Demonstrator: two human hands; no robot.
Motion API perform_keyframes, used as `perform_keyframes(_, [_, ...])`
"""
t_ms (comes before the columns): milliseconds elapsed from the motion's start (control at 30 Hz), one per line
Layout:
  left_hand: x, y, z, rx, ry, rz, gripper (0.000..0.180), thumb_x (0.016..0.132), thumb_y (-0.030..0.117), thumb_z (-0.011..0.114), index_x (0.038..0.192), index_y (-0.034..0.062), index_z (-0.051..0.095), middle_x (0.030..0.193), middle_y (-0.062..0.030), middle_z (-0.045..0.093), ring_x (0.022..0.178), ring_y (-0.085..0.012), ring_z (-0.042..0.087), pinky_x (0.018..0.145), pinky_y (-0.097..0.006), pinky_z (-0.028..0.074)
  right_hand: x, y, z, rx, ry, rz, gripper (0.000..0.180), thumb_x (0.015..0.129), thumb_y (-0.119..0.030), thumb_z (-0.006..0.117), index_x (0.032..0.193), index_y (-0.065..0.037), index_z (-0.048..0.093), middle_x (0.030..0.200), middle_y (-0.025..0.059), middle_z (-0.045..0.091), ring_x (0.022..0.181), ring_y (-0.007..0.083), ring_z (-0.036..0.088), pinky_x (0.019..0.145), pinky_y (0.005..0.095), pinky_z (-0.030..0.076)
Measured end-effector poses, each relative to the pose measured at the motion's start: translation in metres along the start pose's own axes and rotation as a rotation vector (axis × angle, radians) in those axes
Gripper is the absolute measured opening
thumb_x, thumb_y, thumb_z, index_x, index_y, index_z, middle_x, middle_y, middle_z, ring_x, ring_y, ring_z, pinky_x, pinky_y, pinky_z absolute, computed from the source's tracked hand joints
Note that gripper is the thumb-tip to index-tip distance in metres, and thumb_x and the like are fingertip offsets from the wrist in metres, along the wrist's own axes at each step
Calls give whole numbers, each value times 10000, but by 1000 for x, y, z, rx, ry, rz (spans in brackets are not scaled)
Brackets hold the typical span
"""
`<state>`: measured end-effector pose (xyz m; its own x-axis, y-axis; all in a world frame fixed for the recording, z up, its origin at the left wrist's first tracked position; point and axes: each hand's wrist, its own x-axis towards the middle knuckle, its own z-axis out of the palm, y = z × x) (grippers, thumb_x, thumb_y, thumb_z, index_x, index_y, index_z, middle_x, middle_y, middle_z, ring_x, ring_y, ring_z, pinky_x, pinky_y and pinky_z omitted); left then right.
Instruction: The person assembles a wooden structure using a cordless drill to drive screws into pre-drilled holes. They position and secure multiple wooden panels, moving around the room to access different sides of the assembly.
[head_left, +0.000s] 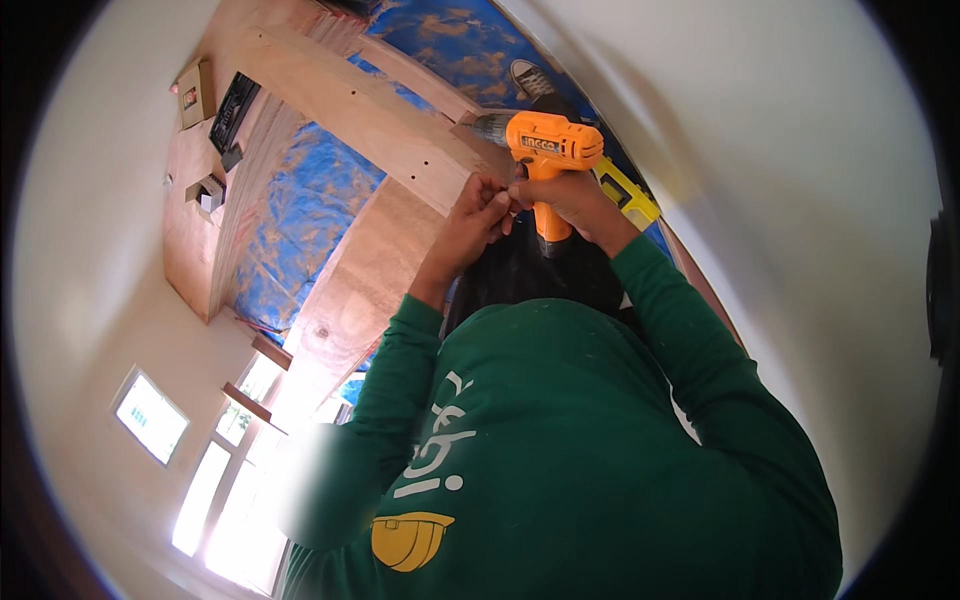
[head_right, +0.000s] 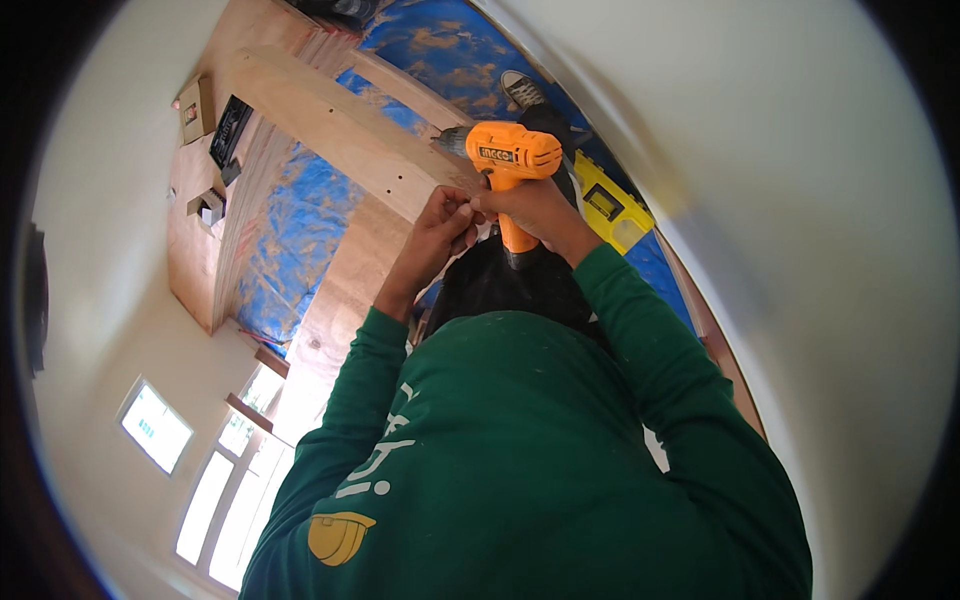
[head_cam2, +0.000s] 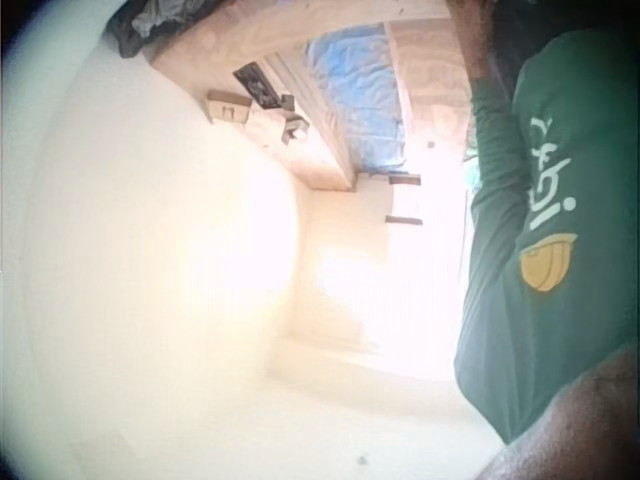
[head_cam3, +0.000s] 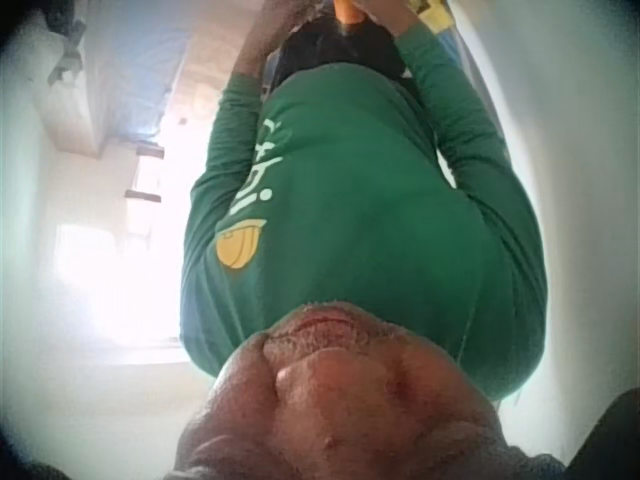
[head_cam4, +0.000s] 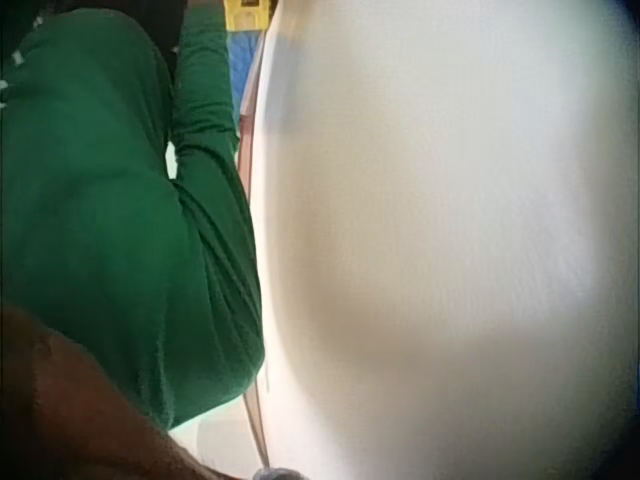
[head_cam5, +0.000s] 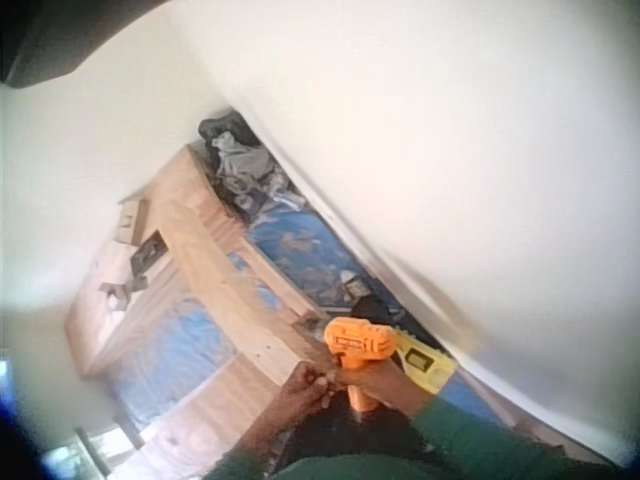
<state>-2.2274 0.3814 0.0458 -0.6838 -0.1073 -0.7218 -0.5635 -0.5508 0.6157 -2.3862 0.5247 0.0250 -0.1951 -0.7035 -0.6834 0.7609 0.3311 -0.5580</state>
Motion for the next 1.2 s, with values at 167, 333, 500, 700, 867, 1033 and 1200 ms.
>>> perform_keyframes(167, [2, -5, -3, -96, -96, -15, 188, 1143, 186, 553, 1287, 90, 479, 1069, -65, 667, 834, -120, 607, 686, -240, 462, -2, -4, -3, 16, -4, 14, 258, 900, -42, 806, 1125, -31, 681, 932, 29, 701, 794, 129, 691, 746, 303, 587])
perform_keyframes(333, [7, -11, -7, -370, -131, -64, 146, 1133, 173, 560, 1253, 98, 523, 1113, -55, 654, 887, -132, 597, 784, -267, 488, -4, -8, 3, 44, 33, -25, 246, 893, -18, 766, 1121, -21, 672, 915, 32, 695, 778, 137, 702, 723, 309, 586])
perform_keyframes(500, [17, -11, -9, -370, -173, -70, 183, 1129, 167, 559, 1295, 91, 545, 1156, -56, 644, 900, -131, 589, 817, -269, 494, 0, -10, 1, 3, 64, -66, 251, 906, -16, 749, 1145, -19, 669, 942, 30, 695, 776, 128, 703, 720, 300, 587])
perform_keyframes(700, [18, -6, -22, -377, -188, -86, 274, 1129, 156, 544, 1384, 56, 557, 1142, -70, 685, 893, -145, 612, 824, -284, 501, 0, -17, -3, -28, 37, -61, 269, 904, -40, 762, 1161, -29, 681, 952, 17, 696, 779, 119, 692, 729, 295, 582])
perform_keyframes(867, [20, -9, -33, -325, -228, -61, 234, 1127, 142, 546, 1336, 52, 599, 1136, -76, 690, 897, -152, 616, 827, -288, 503, -2, -22, 0, -23, 72, -103, 260, 841, -10, 756, 1088, -18, 674, 894, 17, 672, 735, 135, 670, 680, 314, 546])
perform_keyframes(1033, [19, -11, -41, -312, -266, -68, 227, 1130, 154, 549, 1331, 57, 593, 1143, -60, 663, 930, -145, 608, 845, -292, 496, 4, -21, -2, -22, 101, -104, 301, 898, -50, 782, 1181, -31, 681, 972, 18, 685, 783, 124, 682, 743, 305, 582])
perform_keyframes(1200, [9, -10, -40, -247, -17, -32, 227, 1131, 187, 564, 1330, 77, 574, 1040, -9, 592, 897, -149, 592, 832, -297, 479, 12, -18, -8, 9, 154, -121, 311, 887, -42, 787, 1179, -31, 680, 970, 19, 683, 776, 134, 683, 739, 312, 584])
